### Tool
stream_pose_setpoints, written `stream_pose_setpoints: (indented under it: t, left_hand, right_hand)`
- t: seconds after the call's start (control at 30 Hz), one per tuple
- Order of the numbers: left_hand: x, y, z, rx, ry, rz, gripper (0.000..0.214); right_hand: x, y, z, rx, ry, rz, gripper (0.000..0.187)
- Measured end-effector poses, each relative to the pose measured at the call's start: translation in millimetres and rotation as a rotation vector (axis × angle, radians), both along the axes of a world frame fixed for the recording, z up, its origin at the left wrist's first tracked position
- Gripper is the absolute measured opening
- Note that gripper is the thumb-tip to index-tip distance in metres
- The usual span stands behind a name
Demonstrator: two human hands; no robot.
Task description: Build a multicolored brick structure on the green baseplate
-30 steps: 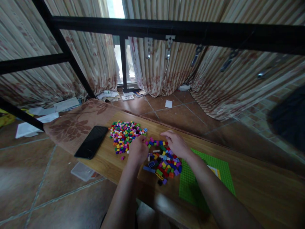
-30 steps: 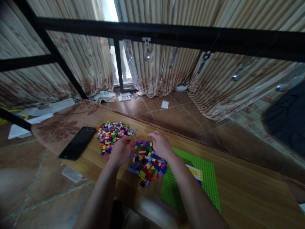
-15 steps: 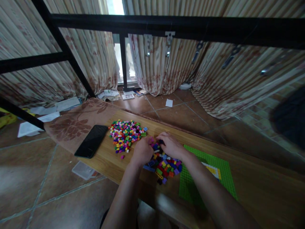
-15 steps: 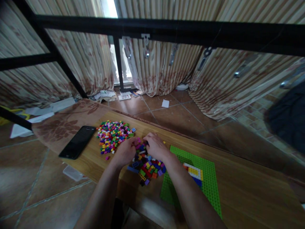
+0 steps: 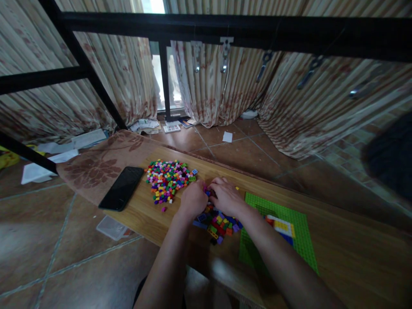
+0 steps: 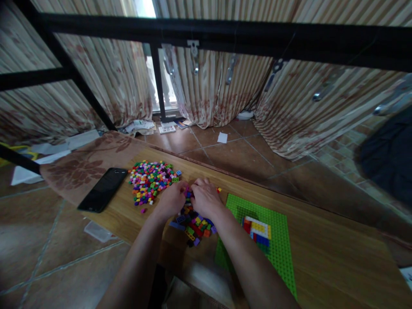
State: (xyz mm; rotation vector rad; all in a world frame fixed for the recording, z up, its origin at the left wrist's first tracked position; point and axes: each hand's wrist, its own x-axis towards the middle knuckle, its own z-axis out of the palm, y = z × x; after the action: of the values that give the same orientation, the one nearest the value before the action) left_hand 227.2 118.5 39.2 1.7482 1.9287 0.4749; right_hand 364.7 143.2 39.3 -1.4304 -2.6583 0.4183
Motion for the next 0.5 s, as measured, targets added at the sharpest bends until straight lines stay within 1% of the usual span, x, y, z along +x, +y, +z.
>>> stream_pose_setpoints:
  t: [0.17, 0.3, 0.43, 0.5]
  left_hand:
    - [-4.1, -1.3, 1.2, 0.014, -0.085, -0.030, 0.038]
    - [-6.0, -2.5, 5.5, 0.030, -0.166, -0.039, 0.037]
    - [0.8, -8.3, 10.3, 0.114, -0.294, -0.021, 0.026]
    - [9.1, -14.8, 12.7, 0.151, -0.367, -0.047, 0.028]
  right_hand:
    - [-2.9, -5.3, -1.7, 0.030, 0.039, -0.030, 0.017]
    - [1.9, -10.8, 7.3, 0.043, 0.123, -0.097, 0.014]
    - [14.2, -31.9, 23.7, 0.063, 0.214, -0.216, 0.016]
    - [20.8, -49.1, 30.6, 0.052, 0.235, -0.275, 0.018]
